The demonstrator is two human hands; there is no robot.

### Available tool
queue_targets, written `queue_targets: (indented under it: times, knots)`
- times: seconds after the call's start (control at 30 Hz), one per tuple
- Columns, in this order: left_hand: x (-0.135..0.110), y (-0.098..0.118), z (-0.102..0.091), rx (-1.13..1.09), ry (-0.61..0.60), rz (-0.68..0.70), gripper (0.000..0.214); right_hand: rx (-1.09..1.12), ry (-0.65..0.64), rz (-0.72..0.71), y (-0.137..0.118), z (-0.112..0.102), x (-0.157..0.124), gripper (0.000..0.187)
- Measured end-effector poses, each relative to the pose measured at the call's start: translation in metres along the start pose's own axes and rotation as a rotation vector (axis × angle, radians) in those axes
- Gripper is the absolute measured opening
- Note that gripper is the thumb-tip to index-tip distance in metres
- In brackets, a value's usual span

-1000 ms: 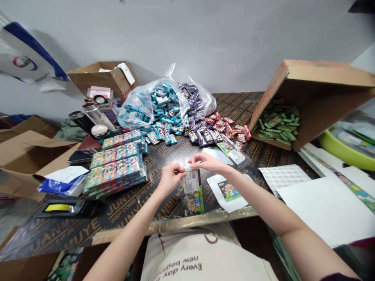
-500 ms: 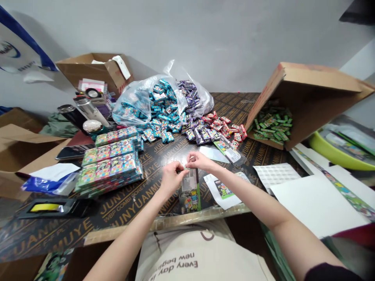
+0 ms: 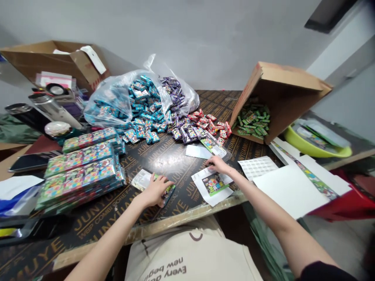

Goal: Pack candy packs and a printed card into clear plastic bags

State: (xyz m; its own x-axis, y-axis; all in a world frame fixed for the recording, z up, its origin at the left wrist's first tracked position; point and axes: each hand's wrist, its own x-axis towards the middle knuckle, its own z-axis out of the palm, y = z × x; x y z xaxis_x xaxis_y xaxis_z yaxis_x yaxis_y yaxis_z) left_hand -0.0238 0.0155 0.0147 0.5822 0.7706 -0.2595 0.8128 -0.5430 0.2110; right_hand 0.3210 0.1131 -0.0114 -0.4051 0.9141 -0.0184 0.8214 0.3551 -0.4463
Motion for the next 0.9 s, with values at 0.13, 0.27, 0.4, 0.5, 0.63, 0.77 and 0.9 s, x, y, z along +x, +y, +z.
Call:
queue_targets:
  times: [0.13, 0.27, 0.4, 0.5, 0.63, 0.77, 0.9]
  knots:
    - [0.017, 0.005, 0.002, 0.02, -0.044, 0.006, 0.078, -0.046, 0.034, -0.05, -0.001, 0.015, -0.01, 0.006]
    - [0.02, 0.007, -0.013, -0.18, -0.099, -0.013, 0.048, -0.048, 0.089, -0.085, -0.004, 0.026, -0.021, 0.012]
    - [0.012, 0.011, -0.046, -0.57, 0.254, -0.048, 0.038, 0.01, 0.132, -0.073, -0.002, 0.028, -0.031, 0.015]
    - [0.005, 0.014, -0.059, -0.924, 0.607, -0.1, 0.034, 0.07, 0.175, -0.028, -0.001, 0.023, -0.034, 0.016]
    - [0.003, 0.02, -0.04, -1.245, 0.735, -0.185, 0.03, 0.292, 0.327, 0.054, -0.032, 0.016, -0.027, 0.03]
    - [0.005, 0.031, -0.024, -1.315, 0.691, -0.199, 0.031, 0.859, 0.328, 0.008, -0.106, 0.014, -0.017, 0.044]
    - [0.0, 0.031, -0.035, -1.215, 0.691, -0.229, 0.023, 1.045, 0.225, -0.055, -0.161, 0.012, -0.011, 0.044]
